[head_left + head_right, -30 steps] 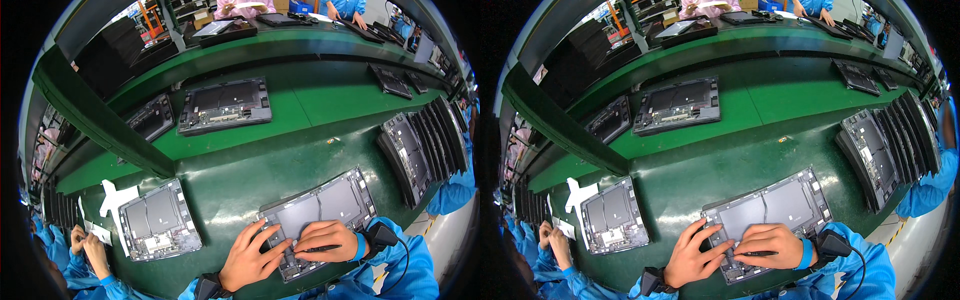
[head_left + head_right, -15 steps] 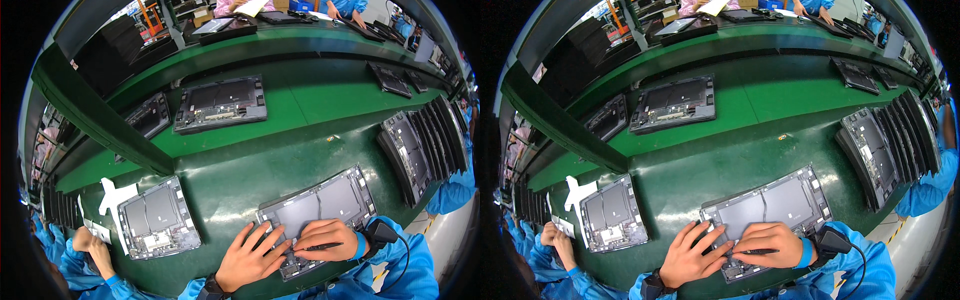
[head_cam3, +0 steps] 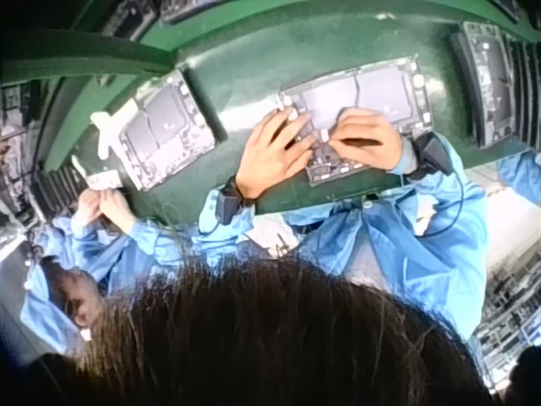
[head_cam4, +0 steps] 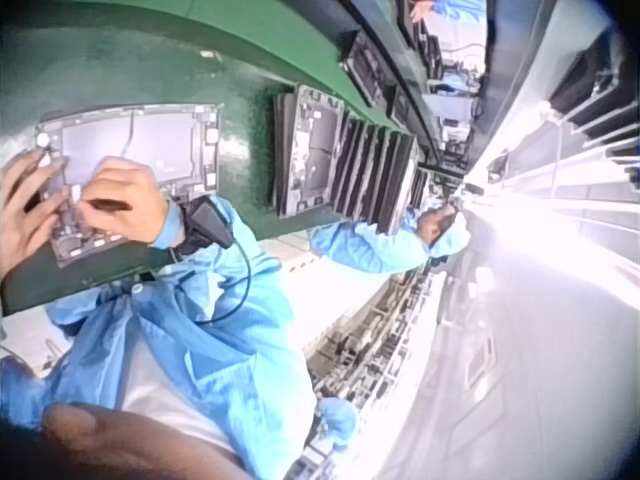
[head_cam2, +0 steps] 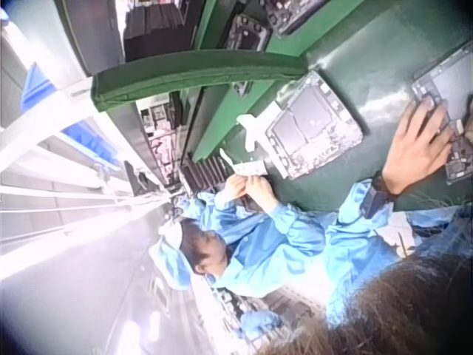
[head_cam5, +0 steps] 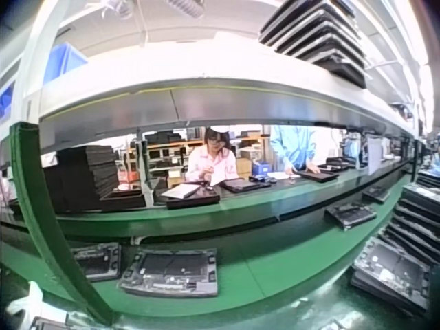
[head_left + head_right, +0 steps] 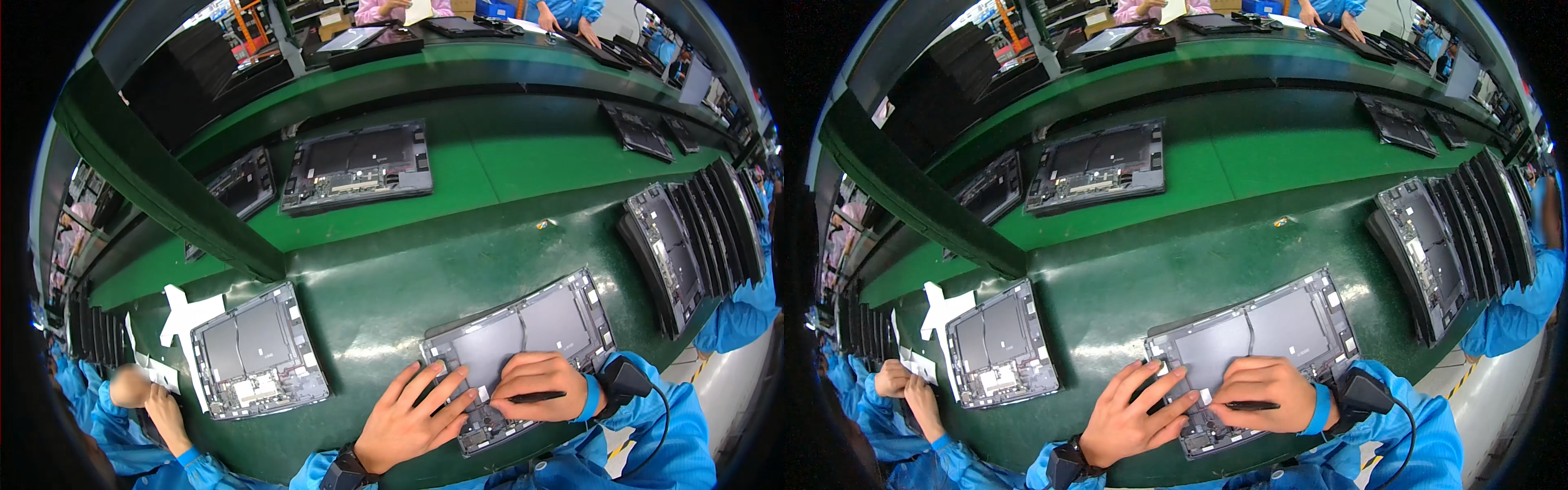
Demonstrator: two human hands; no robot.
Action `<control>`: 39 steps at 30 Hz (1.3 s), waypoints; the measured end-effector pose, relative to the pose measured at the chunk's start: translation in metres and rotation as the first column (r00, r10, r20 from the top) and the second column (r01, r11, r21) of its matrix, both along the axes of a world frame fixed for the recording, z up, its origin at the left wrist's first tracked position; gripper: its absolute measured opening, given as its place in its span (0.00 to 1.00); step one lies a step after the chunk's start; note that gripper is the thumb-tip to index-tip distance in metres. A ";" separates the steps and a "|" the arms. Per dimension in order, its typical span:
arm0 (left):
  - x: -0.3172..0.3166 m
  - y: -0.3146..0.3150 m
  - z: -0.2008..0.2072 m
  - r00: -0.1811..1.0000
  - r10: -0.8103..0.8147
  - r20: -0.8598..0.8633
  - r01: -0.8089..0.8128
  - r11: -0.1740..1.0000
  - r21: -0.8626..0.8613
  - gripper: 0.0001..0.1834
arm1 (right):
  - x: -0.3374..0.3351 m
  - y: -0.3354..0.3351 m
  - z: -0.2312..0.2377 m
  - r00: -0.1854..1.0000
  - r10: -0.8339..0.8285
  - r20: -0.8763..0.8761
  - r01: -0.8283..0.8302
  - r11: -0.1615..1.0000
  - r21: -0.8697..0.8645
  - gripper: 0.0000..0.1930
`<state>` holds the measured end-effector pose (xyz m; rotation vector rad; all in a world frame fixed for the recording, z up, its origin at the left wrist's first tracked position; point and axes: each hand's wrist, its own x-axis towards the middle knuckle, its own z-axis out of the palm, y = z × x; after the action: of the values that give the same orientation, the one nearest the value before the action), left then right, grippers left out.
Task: Assembling the internal components of an electronic tablet, including connecting ribbon cables using tweezers.
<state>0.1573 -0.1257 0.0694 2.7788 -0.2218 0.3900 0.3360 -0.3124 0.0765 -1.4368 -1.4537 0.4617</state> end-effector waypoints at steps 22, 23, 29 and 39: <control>-0.003 0.001 -0.006 0.995 -0.053 0.083 0.056 0.998 -0.039 0.18 | 0.018 -0.030 0.006 0.990 -0.038 -0.133 0.022 0.993 -0.117 0.08; -0.003 0.001 -0.007 0.995 -0.053 0.081 0.056 0.998 -0.038 0.18 | 0.019 -0.028 0.006 0.993 -0.019 -0.116 0.005 0.993 -0.122 0.08; -0.001 0.002 -0.006 0.995 -0.056 0.087 0.061 0.997 -0.055 0.17 | 0.019 -0.027 0.002 0.998 0.011 -0.066 -0.019 0.993 -0.116 0.08; 0.003 0.001 -0.001 0.989 -0.121 0.085 0.111 0.987 0.115 0.16 | 0.020 -0.030 0.006 1.000 0.009 -0.027 -0.012 0.993 -0.114 0.07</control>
<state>0.1599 -0.1249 0.0681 2.8408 -0.4373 0.4898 0.3561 -0.3425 0.0826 -1.5079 -1.4335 0.5767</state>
